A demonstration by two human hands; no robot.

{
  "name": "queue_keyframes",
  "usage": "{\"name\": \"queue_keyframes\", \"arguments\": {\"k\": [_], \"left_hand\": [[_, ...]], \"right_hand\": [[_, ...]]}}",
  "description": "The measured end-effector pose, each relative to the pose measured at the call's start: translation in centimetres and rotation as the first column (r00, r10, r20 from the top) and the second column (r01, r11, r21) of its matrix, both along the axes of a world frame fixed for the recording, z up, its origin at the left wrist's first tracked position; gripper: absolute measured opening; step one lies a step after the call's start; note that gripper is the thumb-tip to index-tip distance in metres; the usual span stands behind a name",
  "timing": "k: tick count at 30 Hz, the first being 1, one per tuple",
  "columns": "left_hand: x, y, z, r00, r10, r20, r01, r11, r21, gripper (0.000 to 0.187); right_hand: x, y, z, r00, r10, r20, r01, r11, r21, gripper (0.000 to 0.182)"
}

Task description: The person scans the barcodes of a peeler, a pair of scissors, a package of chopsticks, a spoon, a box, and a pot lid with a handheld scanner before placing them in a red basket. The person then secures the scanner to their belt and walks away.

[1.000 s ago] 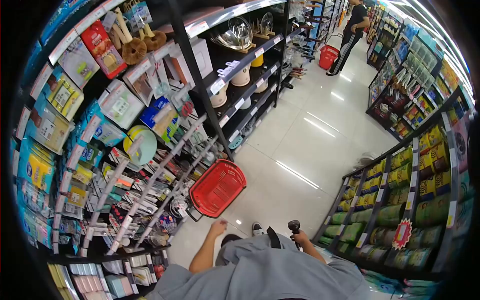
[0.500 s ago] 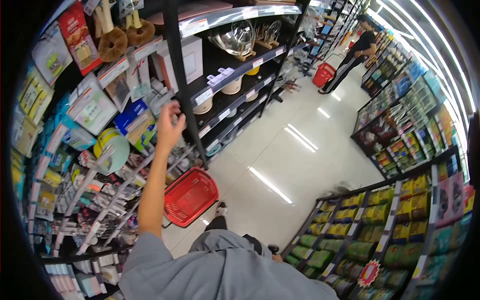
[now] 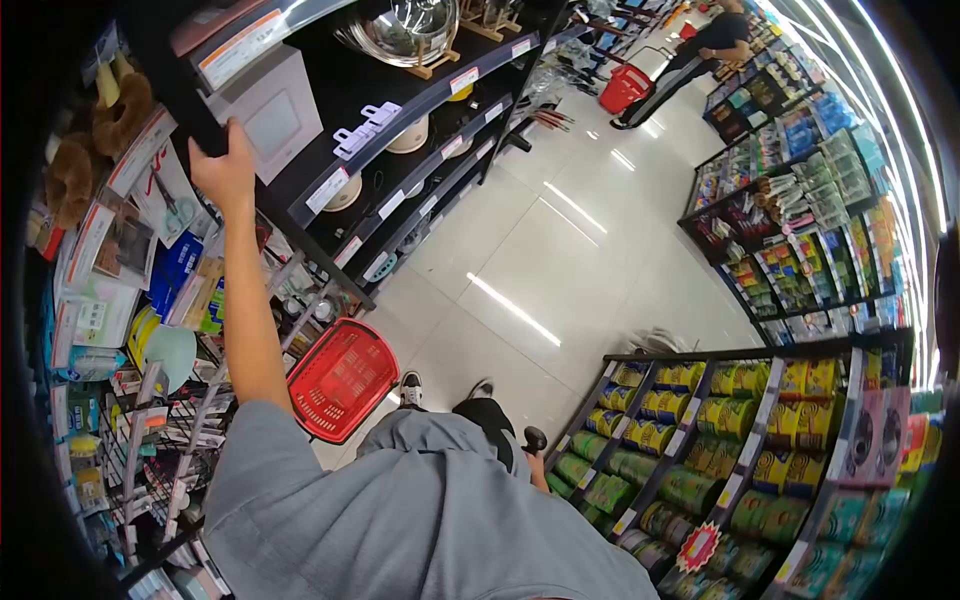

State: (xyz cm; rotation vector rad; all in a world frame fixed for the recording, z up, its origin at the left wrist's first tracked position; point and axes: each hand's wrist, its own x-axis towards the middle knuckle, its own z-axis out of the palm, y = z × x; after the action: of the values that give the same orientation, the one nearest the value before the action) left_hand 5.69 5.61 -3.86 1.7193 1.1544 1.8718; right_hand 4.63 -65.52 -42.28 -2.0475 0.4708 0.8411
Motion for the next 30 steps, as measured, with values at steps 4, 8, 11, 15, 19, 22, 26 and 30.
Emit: {"name": "queue_keyframes", "arguments": {"k": [4,8,11,15,19,22,26,30], "left_hand": [[0.3,-1.6,0.9,0.995,0.101,-0.009,-0.101,0.992,-0.074,0.021],[1.0,-2.1,1.1,0.99,0.082,0.113,-0.085,0.996,0.021,0.015],[0.7,-1.3,0.6,0.989,0.096,0.116,-0.101,0.994,0.038,0.014],[0.7,-1.3,0.6,0.982,0.096,0.164,-0.101,0.995,0.019,0.016],[0.7,-1.2,0.5,0.968,0.033,0.25,-0.04,0.999,0.026,0.017],[0.9,-1.7,0.9,0.974,0.038,0.223,-0.044,0.999,0.025,0.017],[1.3,-2.1,1.0,0.964,0.047,0.261,-0.057,0.998,0.03,0.02],[1.0,-2.0,0.7,0.963,0.002,0.27,-0.016,0.999,0.05,0.022]], "right_hand": [[5.3,-1.9,-1.8,0.969,0.24,-0.061,-0.247,0.958,-0.149,0.027],[12.9,-3.3,-1.2,0.797,0.556,-0.236,-0.604,0.742,-0.291,0.027],[20.8,-1.9,0.4,0.664,0.675,-0.321,-0.748,0.594,-0.297,0.029],[31.9,-1.6,-5.2,0.839,0.347,-0.42,-0.368,0.929,0.032,0.021],[43.4,5.4,-3.2,0.874,0.416,-0.25,-0.435,0.9,-0.023,0.008],[48.6,10.5,-1.8,0.883,0.444,-0.151,-0.426,0.894,0.14,0.011],[50.6,16.4,1.1,0.797,0.598,-0.09,-0.594,0.802,0.061,0.016],[50.4,16.8,1.6,0.706,0.7,-0.107,-0.692,0.714,0.106,0.016]]}}
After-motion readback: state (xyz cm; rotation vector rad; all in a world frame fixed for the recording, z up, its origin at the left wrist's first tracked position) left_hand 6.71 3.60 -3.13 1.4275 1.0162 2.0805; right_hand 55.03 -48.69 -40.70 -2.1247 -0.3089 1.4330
